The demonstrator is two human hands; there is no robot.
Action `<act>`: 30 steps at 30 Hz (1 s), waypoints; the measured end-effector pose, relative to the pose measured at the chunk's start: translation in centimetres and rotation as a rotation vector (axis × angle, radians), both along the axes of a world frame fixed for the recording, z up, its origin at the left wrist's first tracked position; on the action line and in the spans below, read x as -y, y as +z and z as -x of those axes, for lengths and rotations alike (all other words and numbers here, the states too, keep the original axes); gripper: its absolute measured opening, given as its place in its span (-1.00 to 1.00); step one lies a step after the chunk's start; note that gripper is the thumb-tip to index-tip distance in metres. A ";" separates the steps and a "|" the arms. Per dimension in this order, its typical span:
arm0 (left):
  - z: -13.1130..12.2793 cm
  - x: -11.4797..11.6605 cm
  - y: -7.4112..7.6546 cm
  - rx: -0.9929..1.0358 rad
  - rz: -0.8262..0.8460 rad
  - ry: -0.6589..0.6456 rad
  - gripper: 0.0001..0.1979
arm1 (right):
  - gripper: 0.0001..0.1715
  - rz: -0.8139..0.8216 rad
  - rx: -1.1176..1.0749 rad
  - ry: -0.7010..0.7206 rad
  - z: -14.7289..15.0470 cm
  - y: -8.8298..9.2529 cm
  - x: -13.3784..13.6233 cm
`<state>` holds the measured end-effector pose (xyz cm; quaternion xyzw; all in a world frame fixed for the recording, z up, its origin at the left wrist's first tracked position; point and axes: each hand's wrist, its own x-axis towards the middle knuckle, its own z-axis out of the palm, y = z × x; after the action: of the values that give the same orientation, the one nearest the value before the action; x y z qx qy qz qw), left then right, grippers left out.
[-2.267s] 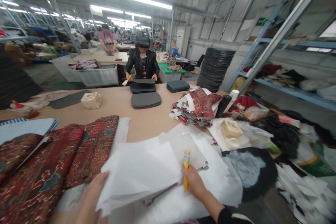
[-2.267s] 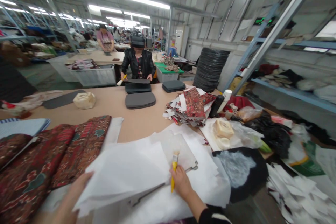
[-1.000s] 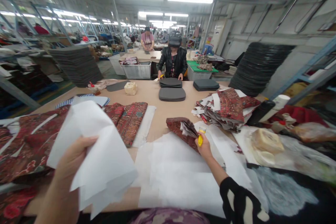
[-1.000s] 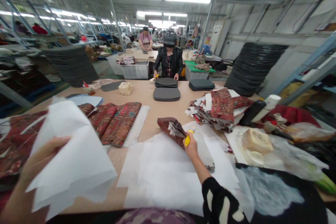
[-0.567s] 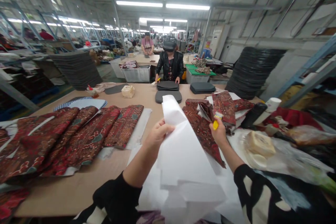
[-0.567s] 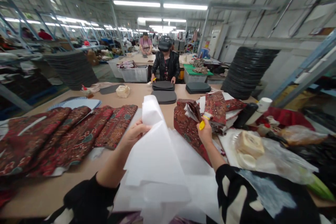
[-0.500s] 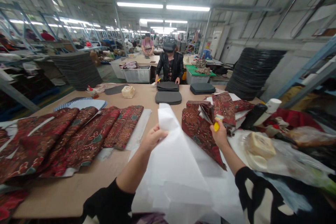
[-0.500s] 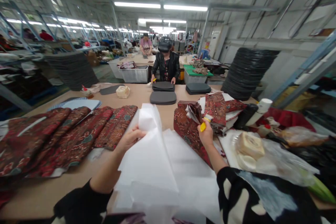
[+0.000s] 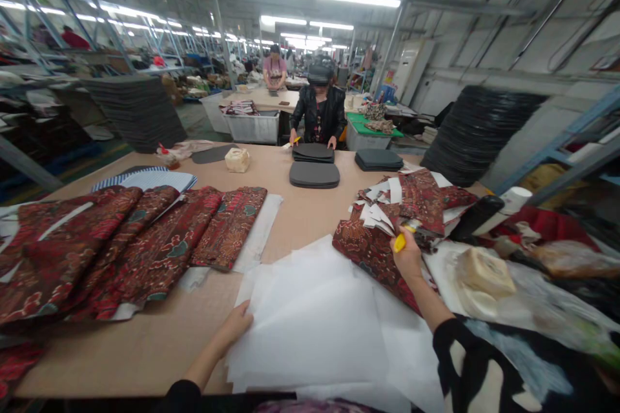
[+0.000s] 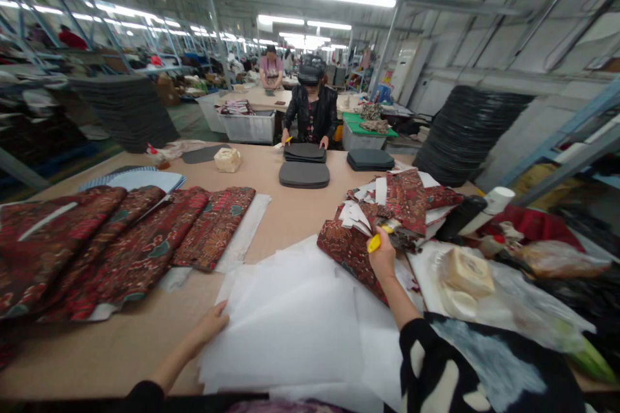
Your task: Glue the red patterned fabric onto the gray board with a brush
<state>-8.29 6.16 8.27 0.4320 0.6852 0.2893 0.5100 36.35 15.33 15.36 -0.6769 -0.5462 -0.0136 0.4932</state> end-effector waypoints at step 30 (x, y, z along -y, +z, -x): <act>-10.3 -1.5 -5.6 0.198 0.098 0.022 -0.49 | -0.60 0.396 0.445 0.153 3.6 -16.5 14.9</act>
<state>2.04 7.64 2.66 0.3681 0.6495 0.3024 0.5927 32.75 0.47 -1.16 -0.6970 -0.6824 -0.0178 0.2196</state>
